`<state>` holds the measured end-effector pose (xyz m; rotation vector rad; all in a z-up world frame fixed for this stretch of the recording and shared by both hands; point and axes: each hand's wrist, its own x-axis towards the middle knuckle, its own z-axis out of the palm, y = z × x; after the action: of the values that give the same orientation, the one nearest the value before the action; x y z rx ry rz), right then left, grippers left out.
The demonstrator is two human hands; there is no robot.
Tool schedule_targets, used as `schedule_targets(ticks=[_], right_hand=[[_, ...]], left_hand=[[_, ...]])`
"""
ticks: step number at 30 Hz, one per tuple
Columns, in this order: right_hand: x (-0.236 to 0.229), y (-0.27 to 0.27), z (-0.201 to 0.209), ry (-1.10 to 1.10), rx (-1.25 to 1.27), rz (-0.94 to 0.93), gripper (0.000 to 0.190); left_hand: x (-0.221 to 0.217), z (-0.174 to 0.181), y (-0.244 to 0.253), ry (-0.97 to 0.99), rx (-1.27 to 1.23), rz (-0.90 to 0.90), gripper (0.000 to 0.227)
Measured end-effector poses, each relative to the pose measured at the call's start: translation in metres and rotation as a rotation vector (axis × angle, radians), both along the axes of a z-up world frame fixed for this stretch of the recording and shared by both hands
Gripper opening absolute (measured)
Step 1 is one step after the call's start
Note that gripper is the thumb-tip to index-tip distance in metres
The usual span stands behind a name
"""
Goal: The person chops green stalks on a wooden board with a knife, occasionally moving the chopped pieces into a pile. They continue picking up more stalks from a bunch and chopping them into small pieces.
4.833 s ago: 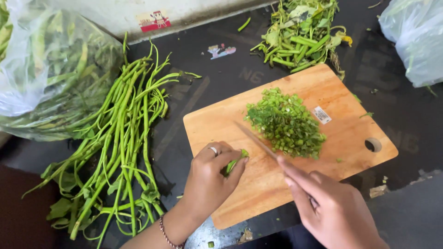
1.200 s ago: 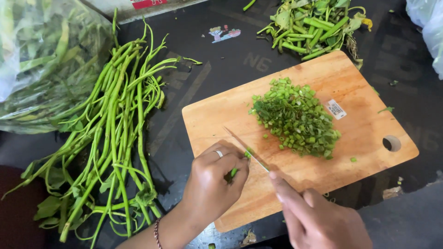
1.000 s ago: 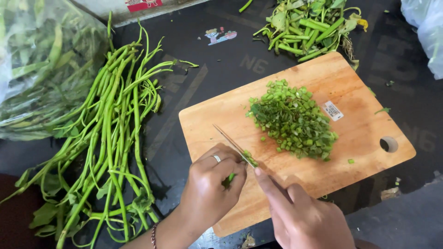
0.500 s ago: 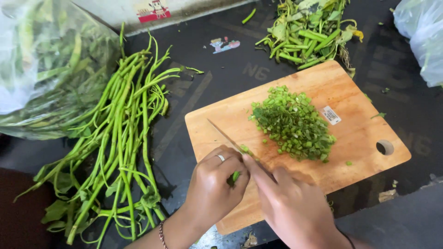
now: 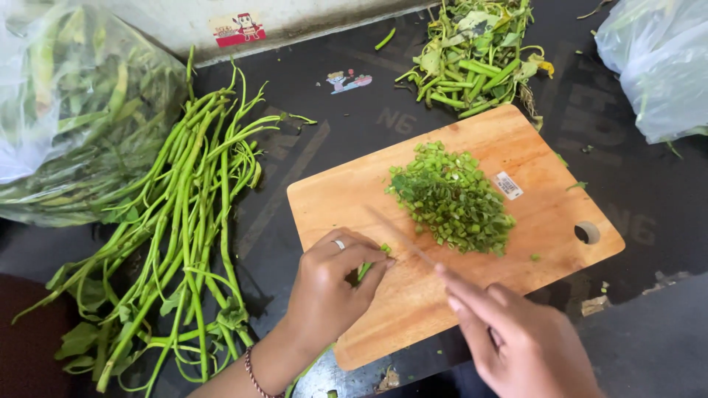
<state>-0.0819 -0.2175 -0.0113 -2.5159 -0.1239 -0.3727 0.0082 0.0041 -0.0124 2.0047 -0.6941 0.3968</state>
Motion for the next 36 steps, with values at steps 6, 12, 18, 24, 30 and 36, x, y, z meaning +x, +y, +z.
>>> schedule_targets(ticks=[6,12,18,24,30,36], right_hand=[[0.000,0.009,0.006,0.006,-0.036,0.084,0.053],[-0.005,0.002,-0.016,0.097,-0.069,0.027,0.048],[-0.002,0.009,-0.001,0.078,-0.047,0.037,0.050],[-0.004,0.012,-0.005,0.044,-0.101,0.047,0.054],[-0.008,0.019,-0.009,-0.077,-0.146,0.101,0.058],[-0.004,0.024,-0.009,-0.082,-0.133,0.086,0.058]], left_hand=[[0.003,-0.002,0.004,0.018,0.013,0.025,0.023],[0.002,-0.002,0.004,0.068,-0.002,-0.004,0.022],[0.002,-0.003,0.004,0.040,0.014,0.007,0.023],[-0.003,0.002,0.002,0.090,0.075,0.092,0.022],[-0.004,0.009,0.003,0.028,0.062,0.076,0.009],[-0.005,0.002,0.001,0.051,0.012,0.076,0.009]])
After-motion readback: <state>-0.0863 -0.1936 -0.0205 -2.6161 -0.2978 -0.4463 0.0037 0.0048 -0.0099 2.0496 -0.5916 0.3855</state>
